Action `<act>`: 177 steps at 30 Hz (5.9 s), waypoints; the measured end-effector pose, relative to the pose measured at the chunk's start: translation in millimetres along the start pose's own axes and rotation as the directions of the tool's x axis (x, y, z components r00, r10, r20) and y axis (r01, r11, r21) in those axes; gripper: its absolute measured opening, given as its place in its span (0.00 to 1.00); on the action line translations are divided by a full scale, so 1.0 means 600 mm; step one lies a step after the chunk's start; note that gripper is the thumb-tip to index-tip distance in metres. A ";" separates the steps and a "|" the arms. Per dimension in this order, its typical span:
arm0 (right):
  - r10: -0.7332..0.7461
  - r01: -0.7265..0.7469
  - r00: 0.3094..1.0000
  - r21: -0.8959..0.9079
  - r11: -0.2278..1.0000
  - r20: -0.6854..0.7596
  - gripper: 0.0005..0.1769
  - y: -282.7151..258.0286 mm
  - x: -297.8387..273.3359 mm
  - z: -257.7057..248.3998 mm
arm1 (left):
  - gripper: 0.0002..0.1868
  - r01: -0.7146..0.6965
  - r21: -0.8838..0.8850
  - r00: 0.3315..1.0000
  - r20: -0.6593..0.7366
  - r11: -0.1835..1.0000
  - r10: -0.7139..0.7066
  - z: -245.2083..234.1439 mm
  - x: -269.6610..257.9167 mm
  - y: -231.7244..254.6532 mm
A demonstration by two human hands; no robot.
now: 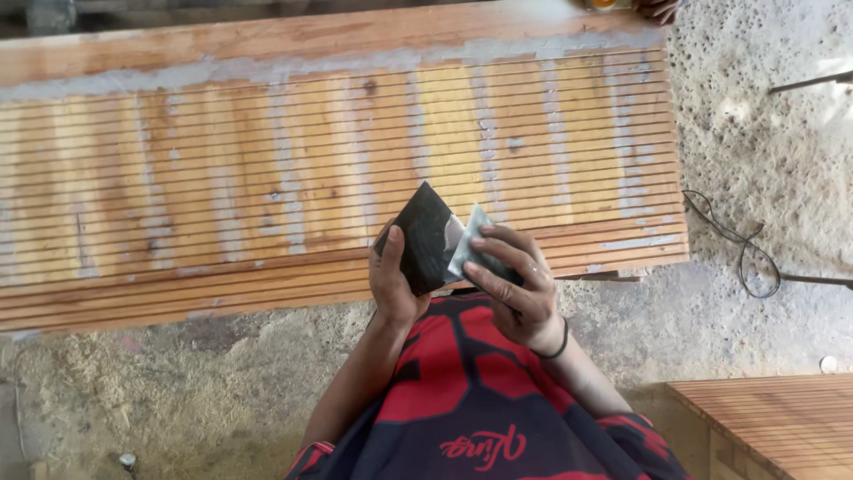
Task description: The person sands a large wooden slatted surface using a sanding block, moving systematically across the surface. They briefly pause to retrieve a small white item from a nearby container before resuming sanding.
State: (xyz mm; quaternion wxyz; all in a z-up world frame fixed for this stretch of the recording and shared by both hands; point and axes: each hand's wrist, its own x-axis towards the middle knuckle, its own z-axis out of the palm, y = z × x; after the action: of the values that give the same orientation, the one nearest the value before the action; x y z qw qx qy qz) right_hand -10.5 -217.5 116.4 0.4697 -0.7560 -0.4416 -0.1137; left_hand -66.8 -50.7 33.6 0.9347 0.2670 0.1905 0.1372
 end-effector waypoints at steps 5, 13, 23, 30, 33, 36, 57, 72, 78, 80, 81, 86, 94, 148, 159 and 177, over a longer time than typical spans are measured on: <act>0.123 -0.110 0.991 -0.193 0.975 0.054 0.25 -0.010 -0.017 0.021 | 0.21 -0.066 -0.079 0.994 0.080 0.995 0.073 -0.035 -0.012 0.061; 0.541 -0.427 0.834 0.494 0.758 -0.109 0.17 0.035 -0.171 -0.015 | 0.24 -0.308 0.058 0.941 0.169 0.950 0.295 -0.167 -0.075 0.201; 0.627 -0.053 0.759 0.942 0.330 -0.177 0.29 -0.028 -0.350 -0.170 | 0.29 -0.353 0.004 0.913 -0.218 0.936 0.345 -0.296 -0.279 0.114; 0.534 -0.295 0.833 0.931 0.215 0.141 0.25 -0.082 -0.429 -0.128 | 0.31 -0.303 -0.112 0.950 -0.111 0.947 0.291 -0.284 -0.430 0.006; 0.422 -0.362 0.886 0.855 0.372 0.191 0.23 -0.122 -0.445 -0.100 | 0.31 -0.200 -0.020 0.948 -0.257 0.980 0.188 -0.278 -0.472 -0.025; 0.383 -0.449 0.882 0.735 0.507 0.275 0.22 -0.170 -0.446 -0.077 | 0.28 -0.155 -0.002 0.958 -0.244 0.988 0.150 -0.290 -0.502 -0.044; -0.078 0.078 0.961 0.011 0.997 0.267 0.29 -0.321 -0.218 0.141 | 0.19 -0.395 0.127 0.916 -0.012 0.910 0.400 -0.350 -0.402 0.153; -0.174 0.329 0.891 -0.333 0.884 0.419 0.28 -0.393 -0.051 0.315 | 0.17 -0.406 0.453 0.904 0.072 0.794 0.421 -0.392 -0.307 0.335; -0.011 0.089 0.909 -0.170 0.981 0.417 0.27 -0.293 -0.069 0.313 | 0.19 -0.370 0.415 0.892 -0.092 0.831 0.443 -0.364 -0.243 0.325; 0.138 -0.143 0.939 -0.008 0.990 0.314 0.26 -0.225 -0.087 0.294 | 0.21 -0.396 0.400 0.856 -0.165 0.827 0.490 -0.362 -0.229 0.328; 0.247 -0.309 0.925 0.189 0.932 0.289 0.25 -0.183 -0.097 0.281 | 0.22 -0.423 0.389 0.832 -0.193 0.819 0.521 -0.361 -0.209 0.330; 0.730 -0.694 0.592 0.676 0.247 0.342 0.22 -0.005 -0.185 0.260 | 0.26 -0.459 0.336 0.758 -0.336 0.823 0.559 -0.393 -0.181 0.353; 0.559 -0.472 0.806 -0.360 0.805 0.193 0.26 0.101 -0.264 0.407 | 0.28 -0.458 0.319 0.754 -0.355 0.830 0.553 -0.435 -0.134 0.391; 0.588 -0.373 0.786 -0.615 0.695 0.188 0.20 0.220 -0.244 0.536 | 0.22 -0.279 0.483 0.827 -0.319 0.830 0.463 -0.454 -0.124 0.451; 0.658 -0.425 0.703 -0.583 0.693 0.269 0.15 0.246 -0.204 0.506 | 0.22 -0.289 0.471 0.793 -0.370 0.834 0.484 -0.461 -0.120 0.445; 0.548 -0.391 0.826 -0.567 0.725 0.130 0.26 0.243 -0.227 0.536 | 0.20 -0.304 0.537 0.861 -0.199 0.787 0.468 -0.442 -0.108 0.436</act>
State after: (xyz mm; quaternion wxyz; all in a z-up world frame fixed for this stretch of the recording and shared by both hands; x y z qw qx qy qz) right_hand -55.2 -57.8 -223.6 0.1923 -0.9491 -0.2494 0.0078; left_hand -278.7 259.2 -12.2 0.7435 0.5012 0.3089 0.3172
